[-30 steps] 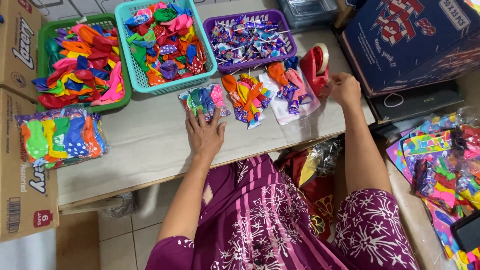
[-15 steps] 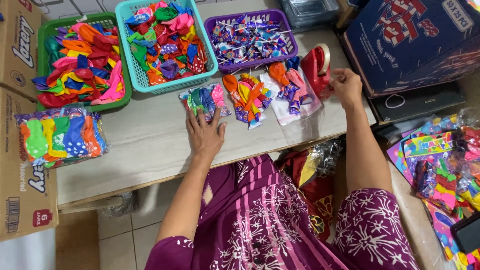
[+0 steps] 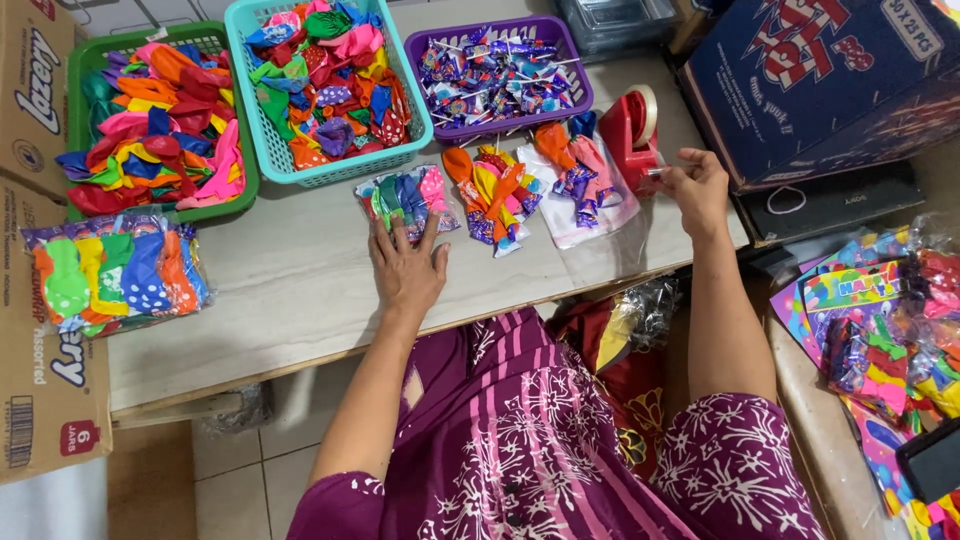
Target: Sorting and arranging small plastic-wrapped sets of balloons on a table in a retail environment.
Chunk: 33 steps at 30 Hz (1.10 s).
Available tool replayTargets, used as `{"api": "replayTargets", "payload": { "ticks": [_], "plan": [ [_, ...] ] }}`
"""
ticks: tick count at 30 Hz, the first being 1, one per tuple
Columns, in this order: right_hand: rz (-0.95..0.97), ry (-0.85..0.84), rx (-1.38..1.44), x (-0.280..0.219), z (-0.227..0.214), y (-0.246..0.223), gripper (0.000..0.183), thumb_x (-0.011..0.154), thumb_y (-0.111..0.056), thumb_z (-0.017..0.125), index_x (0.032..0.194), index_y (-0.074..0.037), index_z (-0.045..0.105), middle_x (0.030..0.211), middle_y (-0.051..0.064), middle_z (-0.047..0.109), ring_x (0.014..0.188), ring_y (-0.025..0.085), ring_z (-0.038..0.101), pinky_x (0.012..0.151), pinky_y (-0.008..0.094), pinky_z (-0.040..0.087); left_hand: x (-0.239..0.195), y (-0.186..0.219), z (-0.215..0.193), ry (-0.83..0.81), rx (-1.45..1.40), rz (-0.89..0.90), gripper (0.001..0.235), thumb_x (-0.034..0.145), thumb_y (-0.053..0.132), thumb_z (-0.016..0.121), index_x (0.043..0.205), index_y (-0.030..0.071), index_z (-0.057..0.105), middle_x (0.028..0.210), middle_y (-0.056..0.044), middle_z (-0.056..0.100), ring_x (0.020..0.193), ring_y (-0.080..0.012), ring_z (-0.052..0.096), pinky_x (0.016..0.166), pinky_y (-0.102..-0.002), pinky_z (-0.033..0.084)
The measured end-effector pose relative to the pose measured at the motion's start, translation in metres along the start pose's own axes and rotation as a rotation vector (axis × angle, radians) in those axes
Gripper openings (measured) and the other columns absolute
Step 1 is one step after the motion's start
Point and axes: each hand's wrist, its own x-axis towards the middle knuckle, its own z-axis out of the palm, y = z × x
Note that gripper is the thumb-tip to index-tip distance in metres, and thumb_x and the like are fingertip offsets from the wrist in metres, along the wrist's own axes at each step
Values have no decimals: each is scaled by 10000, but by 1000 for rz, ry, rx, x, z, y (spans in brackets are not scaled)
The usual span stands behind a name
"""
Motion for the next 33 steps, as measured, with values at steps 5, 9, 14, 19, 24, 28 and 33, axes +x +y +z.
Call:
{"api": "replayTargets", "payload": {
  "ticks": [5, 9, 14, 19, 24, 28, 33],
  "plan": [
    [-27, 73, -31, -2, 0, 16, 370, 925, 4, 701, 1263, 44, 556, 880, 141, 626, 796, 186, 703, 752, 311, 663, 0, -1, 4, 44, 0, 10, 534, 991, 562, 508, 1491, 373, 508, 1412, -296, 499, 1439, -551, 308, 1133, -635, 280],
    [-58, 119, -43, -6, 4, 25, 331, 942, -25, 710, 1237, 14, 565, 903, 144, 653, 795, 158, 676, 733, 280, 637, 0, -3, 4, 53, 10, 21, 534, 987, 574, 504, 1481, 371, 521, 1401, -295, 508, 1437, -551, 310, 1128, -638, 283],
    [-85, 200, -43, -10, 12, 40, 324, 957, 8, 711, 1237, 7, 549, 915, 130, 671, 812, 141, 665, 722, 263, 629, 0, -3, 3, 50, -7, 18, 533, 989, 564, 516, 1484, 366, 523, 1400, -298, 504, 1432, -555, 313, 1123, -640, 286],
    [-116, 276, -65, -12, 20, 52, 327, 959, 11, 733, 1226, -6, 547, 903, 99, 666, 819, 126, 634, 716, 247, 613, 0, -1, -1, 47, -10, 13, 544, 985, 542, 542, 1497, 361, 513, 1389, -299, 509, 1419, -555, 327, 1117, -635, 294],
    [-294, 412, -334, -21, 33, 48, 274, 971, 9, 720, 1186, -87, 579, 866, 106, 707, 785, 201, 690, 686, 329, 558, 1, 0, -2, 84, -12, 16, 545, 967, 544, 567, 1478, 357, 530, 1364, -296, 524, 1411, -553, 345, 1111, -631, 311],
    [-320, 457, -407, -29, 42, 39, 286, 962, 24, 722, 1172, -97, 571, 896, 137, 724, 824, 294, 727, 694, 401, 581, 1, 0, -1, 76, -19, 10, 558, 973, 538, 559, 1501, 366, 502, 1364, -301, 519, 1421, -557, 320, 1112, -634, 305],
    [-276, 489, -489, -26, 38, 62, 295, 939, -33, 725, 1160, -153, 572, 872, 87, 736, 813, 290, 734, 696, 414, 588, 1, 1, -6, 56, -26, 3, 561, 968, 540, 562, 1498, 366, 506, 1373, -297, 527, 1426, -550, 325, 1113, -629, 309]
  ]
}}
